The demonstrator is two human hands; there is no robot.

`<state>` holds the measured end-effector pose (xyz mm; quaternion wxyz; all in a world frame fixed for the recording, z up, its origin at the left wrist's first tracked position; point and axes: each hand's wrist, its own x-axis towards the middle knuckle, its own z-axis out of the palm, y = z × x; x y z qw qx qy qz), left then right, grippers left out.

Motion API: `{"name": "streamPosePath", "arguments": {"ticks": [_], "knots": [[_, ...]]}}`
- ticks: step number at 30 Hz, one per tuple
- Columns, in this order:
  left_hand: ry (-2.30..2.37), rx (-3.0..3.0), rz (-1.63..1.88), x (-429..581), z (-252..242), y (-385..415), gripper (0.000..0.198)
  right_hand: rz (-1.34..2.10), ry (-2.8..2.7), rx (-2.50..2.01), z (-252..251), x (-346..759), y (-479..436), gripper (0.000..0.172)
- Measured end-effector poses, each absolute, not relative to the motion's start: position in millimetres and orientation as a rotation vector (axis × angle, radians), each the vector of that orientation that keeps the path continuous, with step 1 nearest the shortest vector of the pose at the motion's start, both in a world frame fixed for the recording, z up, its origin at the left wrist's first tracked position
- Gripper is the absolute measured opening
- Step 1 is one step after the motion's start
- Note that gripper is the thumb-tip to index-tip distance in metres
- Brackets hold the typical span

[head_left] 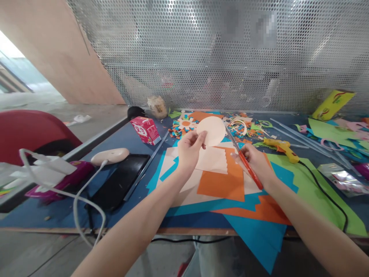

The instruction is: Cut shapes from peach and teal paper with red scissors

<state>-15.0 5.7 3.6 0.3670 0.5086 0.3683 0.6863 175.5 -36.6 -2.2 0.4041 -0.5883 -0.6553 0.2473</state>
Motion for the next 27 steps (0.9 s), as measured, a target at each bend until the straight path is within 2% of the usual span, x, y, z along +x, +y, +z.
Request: {"name": "streamPosePath", "arguments": {"ticks": [4, 12, 27], "knots": [[0.987, 1.297, 1.767, -16.7, 2.4, 7.6, 0.025, 0.616, -1.647, -1.475, -4.7, 175.6, -34.9, 0.051], [1.02, 1.396, 1.742, -18.7, 4.3, 4.9, 0.014, 0.673, -1.669, -1.449, -5.7, 177.7, -34.3, 0.049], [1.035, 1.257, 1.805, -21.2, 3.2, 11.1, 0.023, 0.589, -1.677, -1.516, 1.8, 174.9, -37.8, 0.055]]}}
